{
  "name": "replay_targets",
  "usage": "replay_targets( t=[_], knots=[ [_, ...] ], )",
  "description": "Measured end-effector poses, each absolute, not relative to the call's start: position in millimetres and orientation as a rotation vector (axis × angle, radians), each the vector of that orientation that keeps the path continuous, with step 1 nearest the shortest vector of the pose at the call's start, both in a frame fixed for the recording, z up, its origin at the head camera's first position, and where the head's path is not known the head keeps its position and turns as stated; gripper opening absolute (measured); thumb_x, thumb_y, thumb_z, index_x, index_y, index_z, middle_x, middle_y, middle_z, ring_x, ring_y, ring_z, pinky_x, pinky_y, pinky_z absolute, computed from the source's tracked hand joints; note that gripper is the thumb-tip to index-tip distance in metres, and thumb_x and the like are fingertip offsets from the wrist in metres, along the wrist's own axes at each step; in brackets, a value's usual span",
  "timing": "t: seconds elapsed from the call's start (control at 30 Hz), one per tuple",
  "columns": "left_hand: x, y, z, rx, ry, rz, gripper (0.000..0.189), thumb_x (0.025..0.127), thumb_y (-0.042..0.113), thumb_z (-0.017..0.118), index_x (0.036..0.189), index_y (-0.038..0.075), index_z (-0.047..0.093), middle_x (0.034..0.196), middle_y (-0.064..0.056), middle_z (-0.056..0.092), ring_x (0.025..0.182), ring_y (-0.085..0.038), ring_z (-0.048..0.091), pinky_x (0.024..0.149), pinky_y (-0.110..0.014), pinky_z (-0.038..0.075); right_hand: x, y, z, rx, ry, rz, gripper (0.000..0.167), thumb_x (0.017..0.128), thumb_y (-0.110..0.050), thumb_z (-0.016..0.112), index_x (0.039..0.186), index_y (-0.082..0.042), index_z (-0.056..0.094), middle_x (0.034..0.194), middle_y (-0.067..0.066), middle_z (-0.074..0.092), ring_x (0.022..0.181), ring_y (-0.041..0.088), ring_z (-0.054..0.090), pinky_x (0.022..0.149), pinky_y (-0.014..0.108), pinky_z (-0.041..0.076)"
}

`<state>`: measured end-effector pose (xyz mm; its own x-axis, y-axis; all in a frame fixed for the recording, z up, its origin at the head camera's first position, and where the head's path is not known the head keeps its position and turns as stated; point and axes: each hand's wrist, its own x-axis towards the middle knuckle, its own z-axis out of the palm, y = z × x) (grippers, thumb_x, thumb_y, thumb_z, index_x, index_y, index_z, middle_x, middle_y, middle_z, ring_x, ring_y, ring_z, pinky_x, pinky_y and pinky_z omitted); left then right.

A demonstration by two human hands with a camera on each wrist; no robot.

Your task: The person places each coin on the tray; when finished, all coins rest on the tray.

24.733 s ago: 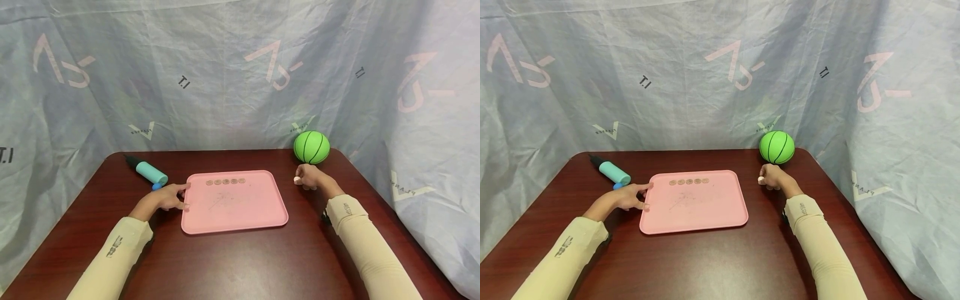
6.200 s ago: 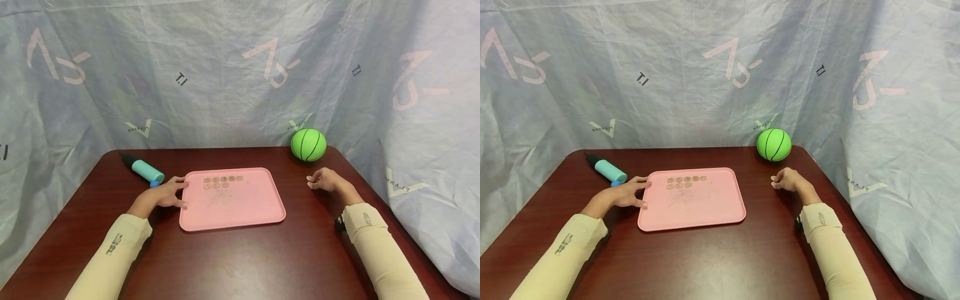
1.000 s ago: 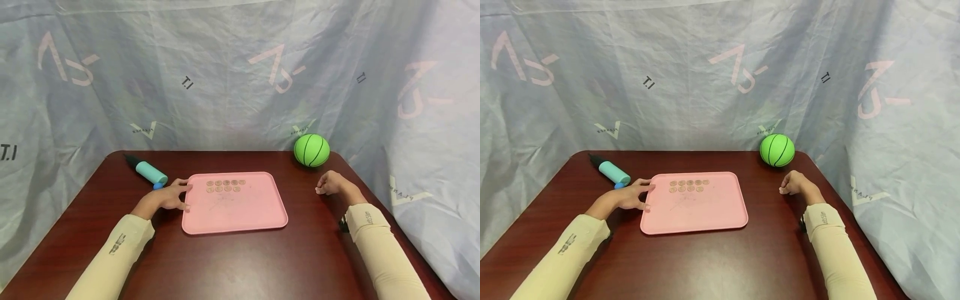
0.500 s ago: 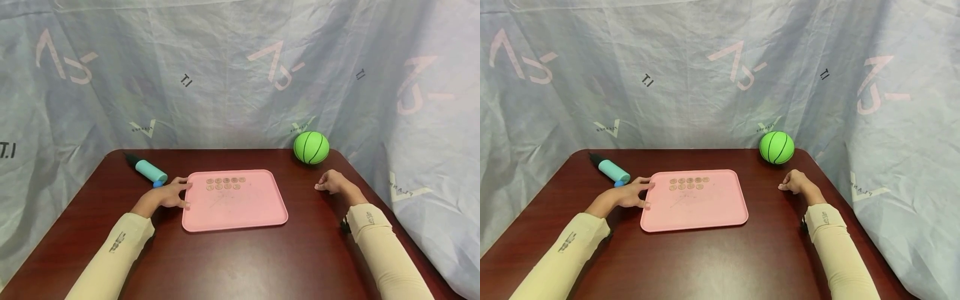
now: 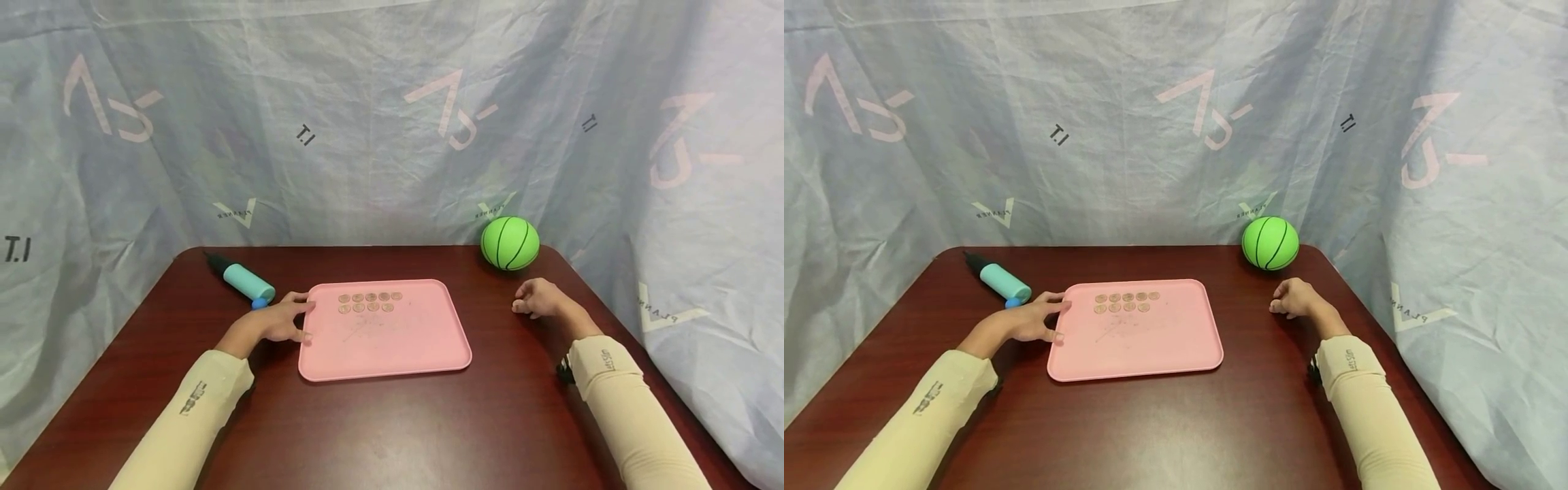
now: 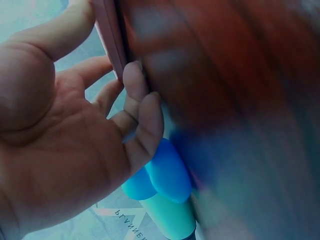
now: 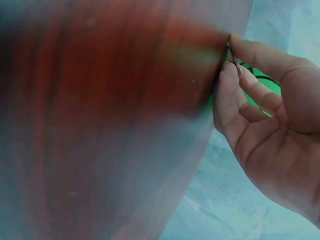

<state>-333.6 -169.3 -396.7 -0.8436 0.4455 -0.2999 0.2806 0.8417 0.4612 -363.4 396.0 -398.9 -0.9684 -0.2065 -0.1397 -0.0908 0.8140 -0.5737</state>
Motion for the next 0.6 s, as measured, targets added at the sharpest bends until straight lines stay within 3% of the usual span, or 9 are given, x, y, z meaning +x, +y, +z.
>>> replay_targets(
  t=[0.17, 0.43, 0.6],
  knots=[
    [-332.7, -168.8, -398.2, 0.543, 2.626, 0.57, 0.086, 0.087, 0.034, 0.076, 0.154, 0.002, 0.032, 0.158, -0.024, 0.014, 0.141, -0.043, 0.025, 0.11, -0.057, 0.03, -363.5, 393.8, -394.3, -0.237, 2.781, -0.827, 0.025, 0.088, -0.01, 0.074, 0.101, 0.009, 0.066, 0.082, 0.008, 0.071, 0.073, 0.019, 0.066, 0.065, 0.035, 0.058],
    [-330.6, -170.5, -396.7, 0.522, 2.63, 0.583, 0.087, 0.086, 0.034, 0.077, 0.154, 0.004, 0.033, 0.159, -0.022, 0.014, 0.14, -0.044, 0.027, 0.109, -0.058, 0.031, -366.1, 374.2, -390.1, -0.34, 2.869, -0.646, 0.016, 0.087, -0.018, 0.075, 0.086, -0.003, 0.07, 0.073, 0.001, 0.063, 0.064, 0.016, 0.059, 0.057, 0.031, 0.052],
    [-332.0, -168.9, -397.0, 0.523, 2.624, 0.594, 0.086, 0.086, 0.034, 0.077, 0.154, 0.004, 0.033, 0.159, -0.022, 0.014, 0.14, -0.045, 0.027, 0.109, -0.059, 0.031, -372.9, 344.7, -390.6, -0.485, 2.906, -0.62, 0.017, 0.084, -0.022, 0.079, 0.08, -0.008, 0.071, 0.07, -0.004, 0.064, 0.065, 0.013, 0.055, 0.061, 0.03, 0.047]
  ],
)
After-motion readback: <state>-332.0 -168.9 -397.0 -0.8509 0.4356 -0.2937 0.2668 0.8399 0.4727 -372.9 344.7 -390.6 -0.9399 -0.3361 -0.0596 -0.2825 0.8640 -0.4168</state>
